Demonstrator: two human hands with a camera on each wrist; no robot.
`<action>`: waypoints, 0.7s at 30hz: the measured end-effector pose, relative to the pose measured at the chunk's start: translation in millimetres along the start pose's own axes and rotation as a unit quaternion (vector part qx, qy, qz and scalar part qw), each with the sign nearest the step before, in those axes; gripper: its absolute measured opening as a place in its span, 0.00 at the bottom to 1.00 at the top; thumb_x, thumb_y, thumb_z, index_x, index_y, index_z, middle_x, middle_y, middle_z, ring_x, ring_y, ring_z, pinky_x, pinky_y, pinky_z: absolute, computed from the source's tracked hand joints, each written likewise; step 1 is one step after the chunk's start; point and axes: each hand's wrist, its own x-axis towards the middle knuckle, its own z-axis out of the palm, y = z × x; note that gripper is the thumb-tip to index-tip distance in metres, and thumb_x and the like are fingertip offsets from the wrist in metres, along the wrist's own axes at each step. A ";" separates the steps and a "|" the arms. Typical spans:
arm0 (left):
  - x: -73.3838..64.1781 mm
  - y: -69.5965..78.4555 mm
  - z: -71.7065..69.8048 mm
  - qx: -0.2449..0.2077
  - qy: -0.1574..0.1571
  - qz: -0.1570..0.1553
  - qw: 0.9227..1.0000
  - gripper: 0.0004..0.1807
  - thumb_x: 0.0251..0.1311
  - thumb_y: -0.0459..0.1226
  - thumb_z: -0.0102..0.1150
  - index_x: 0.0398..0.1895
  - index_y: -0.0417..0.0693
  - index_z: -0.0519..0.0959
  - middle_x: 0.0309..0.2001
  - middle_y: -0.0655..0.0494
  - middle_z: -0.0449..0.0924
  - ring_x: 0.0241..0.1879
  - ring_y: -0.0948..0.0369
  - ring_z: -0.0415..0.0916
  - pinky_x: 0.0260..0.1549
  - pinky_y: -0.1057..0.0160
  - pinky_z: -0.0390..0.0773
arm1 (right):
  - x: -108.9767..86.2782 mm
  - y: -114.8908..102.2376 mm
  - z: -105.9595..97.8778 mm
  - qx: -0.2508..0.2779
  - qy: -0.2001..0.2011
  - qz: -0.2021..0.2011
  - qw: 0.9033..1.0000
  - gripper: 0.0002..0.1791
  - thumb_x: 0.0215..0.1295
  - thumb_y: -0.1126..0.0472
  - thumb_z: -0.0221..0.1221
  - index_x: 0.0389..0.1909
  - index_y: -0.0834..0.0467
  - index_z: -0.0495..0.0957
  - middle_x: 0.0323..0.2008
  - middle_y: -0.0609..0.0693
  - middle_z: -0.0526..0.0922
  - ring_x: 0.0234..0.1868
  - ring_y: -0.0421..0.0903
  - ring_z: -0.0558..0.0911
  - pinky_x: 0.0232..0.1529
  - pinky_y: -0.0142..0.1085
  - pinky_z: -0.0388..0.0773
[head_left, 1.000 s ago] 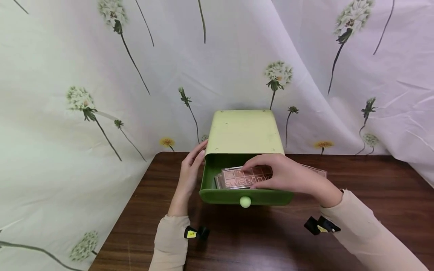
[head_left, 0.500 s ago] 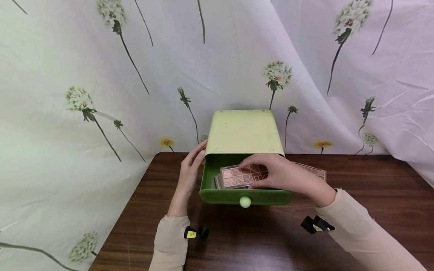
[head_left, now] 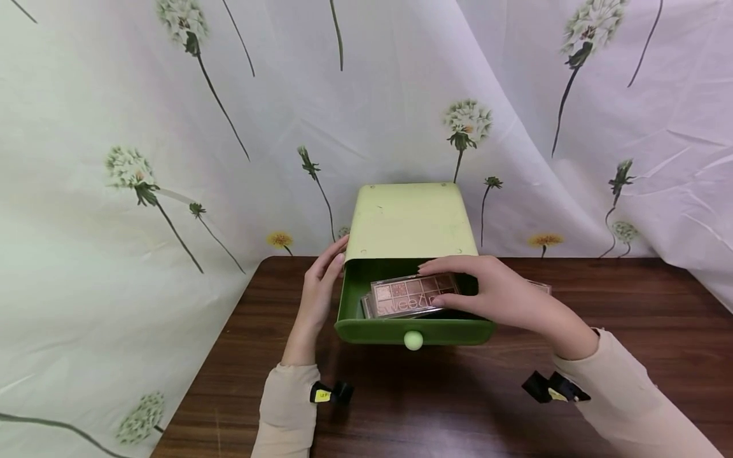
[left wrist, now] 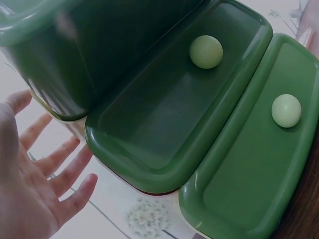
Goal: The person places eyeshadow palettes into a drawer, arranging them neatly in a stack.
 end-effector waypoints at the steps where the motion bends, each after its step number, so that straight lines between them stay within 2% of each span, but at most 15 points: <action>1: -0.1 -0.1 -0.1 0.000 0.000 0.001 1.000 0.23 0.76 0.44 0.47 0.70 0.53 0.71 0.65 0.53 0.72 0.60 0.60 0.70 0.50 0.63 0.72 | -3.1 0.1 -2.1 0.004 0.005 0.004 1.000 0.24 0.62 0.54 0.68 0.60 0.47 0.79 0.58 0.39 0.79 0.53 0.40 0.80 0.52 0.43 0.77; 3: -0.2 -0.4 -0.6 -0.001 0.000 0.003 1.000 0.23 0.76 0.44 0.47 0.70 0.54 0.71 0.65 0.54 0.72 0.60 0.60 0.70 0.50 0.62 0.72 | -8.8 1.3 -5.4 0.009 0.018 0.003 1.000 0.24 0.63 0.53 0.67 0.61 0.47 0.79 0.57 0.38 0.80 0.38 0.39 0.80 0.42 0.38 0.77; 4: -0.4 -0.5 -0.8 0.000 0.001 0.004 1.000 0.23 0.76 0.44 0.47 0.70 0.54 0.71 0.65 0.54 0.72 0.60 0.60 0.70 0.50 0.62 0.72 | -11.7 2.5 -6.8 0.009 0.026 -0.003 1.000 0.23 0.64 0.54 0.67 0.60 0.47 0.79 0.56 0.38 0.80 0.34 0.39 0.77 0.39 0.36 0.76; 6: -0.8 -0.6 -1.1 -0.001 0.001 0.004 1.000 0.23 0.76 0.44 0.47 0.70 0.54 0.71 0.65 0.55 0.72 0.61 0.60 0.69 0.50 0.62 0.71 | -17.1 5.9 -8.8 0.010 0.043 -0.022 0.999 0.22 0.64 0.56 0.67 0.60 0.47 0.79 0.56 0.38 0.80 0.28 0.39 0.71 0.34 0.33 0.71; 7: -0.9 -0.7 -1.2 0.000 0.002 0.004 1.000 0.23 0.76 0.44 0.47 0.70 0.54 0.71 0.65 0.55 0.72 0.61 0.60 0.69 0.51 0.62 0.71 | -19.8 8.0 -9.5 0.010 0.052 -0.034 0.998 0.23 0.63 0.59 0.67 0.59 0.47 0.79 0.56 0.39 0.80 0.28 0.40 0.71 0.33 0.32 0.71; 10: -1.6 -1.1 -1.3 0.000 0.003 0.000 1.000 0.23 0.76 0.45 0.47 0.70 0.55 0.71 0.65 0.55 0.72 0.61 0.61 0.69 0.51 0.62 0.71 | -28.6 15.3 -11.9 0.011 0.075 -0.072 0.994 0.25 0.61 0.67 0.68 0.59 0.50 0.79 0.56 0.40 0.80 0.46 0.38 0.78 0.48 0.28 0.72; 13: -1.9 -1.3 -0.9 -0.002 0.001 -0.001 1.000 0.23 0.76 0.45 0.47 0.70 0.55 0.71 0.65 0.56 0.72 0.61 0.61 0.69 0.51 0.62 0.71 | -38.5 22.5 -15.1 0.014 0.094 -0.088 0.992 0.28 0.58 0.72 0.68 0.59 0.52 0.79 0.56 0.42 0.81 0.60 0.39 0.76 0.58 0.28 0.69; 21: -0.6 -0.3 0.6 -0.004 0.000 0.003 1.000 0.22 0.75 0.45 0.47 0.70 0.55 0.72 0.64 0.57 0.73 0.60 0.62 0.70 0.51 0.62 0.71 | -62.3 44.1 -23.8 -0.006 0.141 -0.053 0.989 0.29 0.55 0.75 0.69 0.58 0.52 0.80 0.54 0.45 0.83 0.59 0.35 0.76 0.57 0.25 0.68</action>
